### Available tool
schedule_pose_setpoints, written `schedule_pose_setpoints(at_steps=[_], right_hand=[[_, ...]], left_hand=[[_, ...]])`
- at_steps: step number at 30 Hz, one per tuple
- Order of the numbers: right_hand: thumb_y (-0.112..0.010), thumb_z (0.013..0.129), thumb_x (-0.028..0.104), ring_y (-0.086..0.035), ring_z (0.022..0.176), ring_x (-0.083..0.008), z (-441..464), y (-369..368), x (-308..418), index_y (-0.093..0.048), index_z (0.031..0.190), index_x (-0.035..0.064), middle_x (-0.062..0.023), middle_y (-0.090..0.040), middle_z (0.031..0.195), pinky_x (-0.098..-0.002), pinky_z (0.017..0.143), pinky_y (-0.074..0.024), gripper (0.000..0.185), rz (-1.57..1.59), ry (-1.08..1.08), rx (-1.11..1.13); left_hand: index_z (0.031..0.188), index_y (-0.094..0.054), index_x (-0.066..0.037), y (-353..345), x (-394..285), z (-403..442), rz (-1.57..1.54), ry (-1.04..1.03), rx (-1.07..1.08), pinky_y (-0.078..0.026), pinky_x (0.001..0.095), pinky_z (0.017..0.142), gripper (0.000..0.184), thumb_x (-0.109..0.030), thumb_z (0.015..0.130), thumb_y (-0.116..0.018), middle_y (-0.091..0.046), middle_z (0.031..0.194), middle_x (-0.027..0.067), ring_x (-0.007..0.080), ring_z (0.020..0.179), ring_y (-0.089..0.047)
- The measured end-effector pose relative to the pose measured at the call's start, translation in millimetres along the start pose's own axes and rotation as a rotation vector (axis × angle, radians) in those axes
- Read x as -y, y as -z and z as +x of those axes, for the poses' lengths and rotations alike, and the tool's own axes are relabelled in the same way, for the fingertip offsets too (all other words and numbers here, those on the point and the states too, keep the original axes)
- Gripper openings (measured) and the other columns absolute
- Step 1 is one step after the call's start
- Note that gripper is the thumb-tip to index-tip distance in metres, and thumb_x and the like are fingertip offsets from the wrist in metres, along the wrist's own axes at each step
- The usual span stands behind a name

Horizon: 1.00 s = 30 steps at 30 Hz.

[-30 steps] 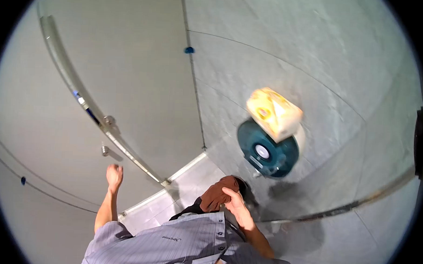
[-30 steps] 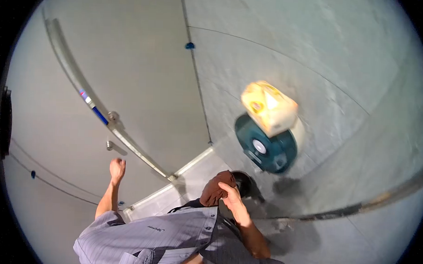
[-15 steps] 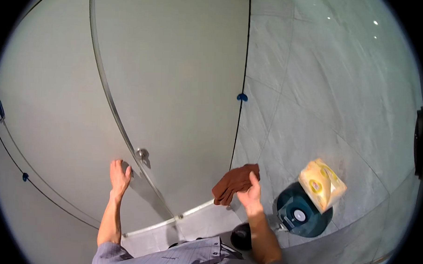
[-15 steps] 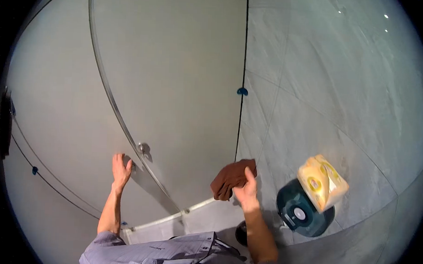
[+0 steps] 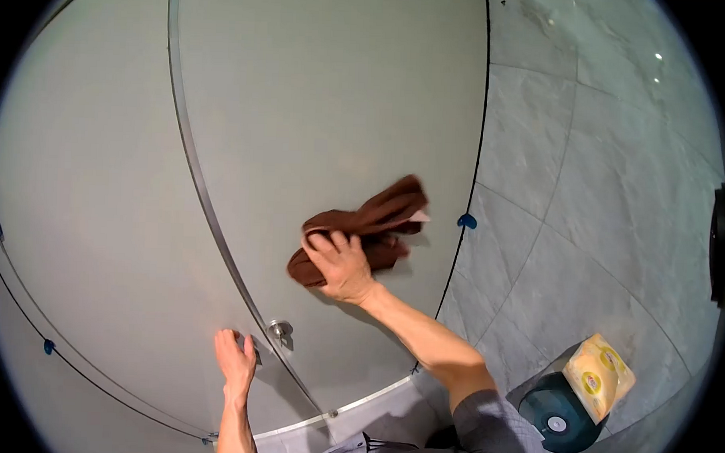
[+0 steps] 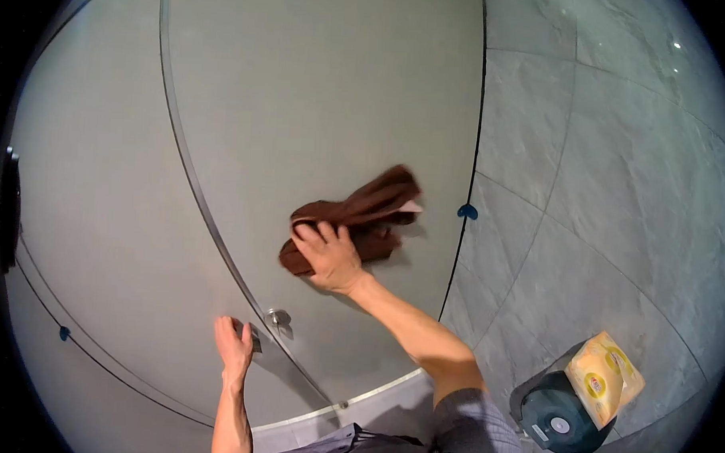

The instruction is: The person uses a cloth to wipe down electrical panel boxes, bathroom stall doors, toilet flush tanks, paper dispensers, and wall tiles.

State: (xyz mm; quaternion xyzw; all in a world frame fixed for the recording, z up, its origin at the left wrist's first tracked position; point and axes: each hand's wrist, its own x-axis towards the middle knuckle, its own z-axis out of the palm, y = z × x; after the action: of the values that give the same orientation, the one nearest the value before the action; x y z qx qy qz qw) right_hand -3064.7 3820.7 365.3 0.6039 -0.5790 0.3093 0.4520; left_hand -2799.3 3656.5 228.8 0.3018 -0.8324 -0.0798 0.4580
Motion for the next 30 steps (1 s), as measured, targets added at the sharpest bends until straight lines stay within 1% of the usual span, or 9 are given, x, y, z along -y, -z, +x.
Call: schedule_pose_setpoints(at_steps=[4, 7, 12, 15, 16, 21, 25, 27, 30], right_hand=[[-0.077, 0.07, 0.003, -0.045, 0.141, -0.0368, 79, 20, -62, -0.048, 0.151, 0.0111, -0.0149, -0.046, 0.153, -0.0406, 0.112, -0.0473, 0.087, 0.404, 0.168, 0.235], [-0.076, 0.078, 0.027, -0.043, 0.142, -0.0379, 198, 85, -156, -0.053, 0.145, 0.0081, -0.0174, -0.053, 0.149, -0.0468, 0.119, -0.0364, 0.073, 0.0, 0.368, -0.201], [-0.067, 0.092, 0.032, -0.049, 0.132, -0.0417, 313, 176, -305, -0.053, 0.143, 0.0036, -0.0198, -0.056, 0.142, -0.048, 0.113, -0.0374, 0.061, -0.206, 0.012, -0.759], [-0.061, 0.091, 0.051, -0.054, 0.122, -0.0268, 393, 239, -283, -0.063, 0.133, 0.0082, -0.0158, -0.06, 0.133, -0.0391, 0.105, -0.0407, 0.06, -0.155, -0.454, 0.05], [-0.061, 0.09, 0.05, -0.054, 0.123, -0.0273, 411, 243, -269, -0.063, 0.131, 0.0086, -0.0151, -0.06, 0.134, -0.0406, 0.105, -0.0409, 0.059, -0.219, -0.426, 0.118], [-0.066, 0.088, 0.047, -0.054, 0.125, -0.0297, 451, 157, -94, -0.066, 0.125, 0.0107, -0.0118, -0.058, 0.137, -0.0479, 0.105, -0.0416, 0.052, -0.456, 0.201, -0.032], [-0.073, 0.076, 0.055, -0.06, 0.118, -0.0328, 445, 68, -61, -0.071, 0.116, 0.014, -0.0107, -0.062, 0.131, -0.0507, 0.101, -0.0444, 0.057, -0.164, 0.41, -0.558], [-0.073, 0.075, 0.053, -0.062, 0.114, -0.0349, 429, 68, -78, -0.072, 0.116, 0.0131, -0.0106, -0.064, 0.131, -0.0514, 0.101, -0.0444, 0.057, -0.191, 0.489, -0.557], [-0.065, 0.078, 0.058, -0.066, 0.113, -0.0324, 420, 148, -124, -0.078, 0.11, 0.0126, -0.0167, -0.072, 0.119, -0.048, 0.102, -0.0482, 0.057, -0.472, 0.187, 0.1]], left_hand=[[0.092, -0.054, -0.001, 5, 0, 2, 0.0, -0.037, -0.003, -0.044, 0.048, 0.075, 0.025, -0.006, 0.08, -0.076, -0.055, 0.09, 0.0183, 0.0394, 0.087, -0.053], [0.091, -0.054, -0.001, 4, 8, 1, 0.011, -0.037, 0.019, -0.044, 0.0481, 0.074, 0.025, -0.005, 0.08, -0.076, -0.055, 0.088, 0.0178, 0.0392, 0.084, -0.053], [0.09, -0.054, -0.002, 9, -16, 5, 0.047, 0.036, -0.024, -0.045, 0.0476, 0.071, 0.031, -0.009, 0.075, -0.08, -0.055, 0.089, 0.0177, 0.0393, 0.084, -0.054], [0.091, -0.054, -0.002, 3, -17, 3, 0.019, 0.04, -0.049, -0.045, 0.0477, 0.07, 0.036, -0.011, 0.073, -0.083, -0.054, 0.091, 0.0186, 0.0395, 0.084, -0.055], [0.091, -0.053, -0.002, -1, -17, 2, 0.02, 0.067, -0.039, -0.045, 0.0477, 0.069, 0.037, -0.011, 0.072, -0.083, -0.054, 0.092, 0.019, 0.0398, 0.084, -0.055], [0.092, -0.052, -0.001, -14, -19, -1, -0.048, 0.162, -0.039, -0.046, 0.0472, 0.069, 0.039, -0.011, 0.071, -0.084, -0.053, 0.091, 0.019, 0.04, 0.083, -0.055], [0.09, -0.051, -0.002, -24, -7, 2, 0.012, 0.2, -0.06, -0.044, 0.0457, 0.067, 0.035, -0.01, 0.074, -0.08, -0.052, 0.087, 0.0168, 0.0376, 0.078, -0.053], [0.089, -0.051, -0.002, -21, -3, 4, -0.032, 0.227, -0.045, -0.045, 0.0458, 0.067, 0.033, -0.011, 0.075, -0.08, -0.052, 0.087, 0.0169, 0.0374, 0.077, -0.053], [0.085, -0.051, 0.0, -13, -15, 2, -0.014, 0.217, -0.055, -0.045, 0.044, 0.067, 0.03, -0.007, 0.076, -0.078, -0.052, 0.084, 0.0158, 0.0351, 0.075, -0.054]])
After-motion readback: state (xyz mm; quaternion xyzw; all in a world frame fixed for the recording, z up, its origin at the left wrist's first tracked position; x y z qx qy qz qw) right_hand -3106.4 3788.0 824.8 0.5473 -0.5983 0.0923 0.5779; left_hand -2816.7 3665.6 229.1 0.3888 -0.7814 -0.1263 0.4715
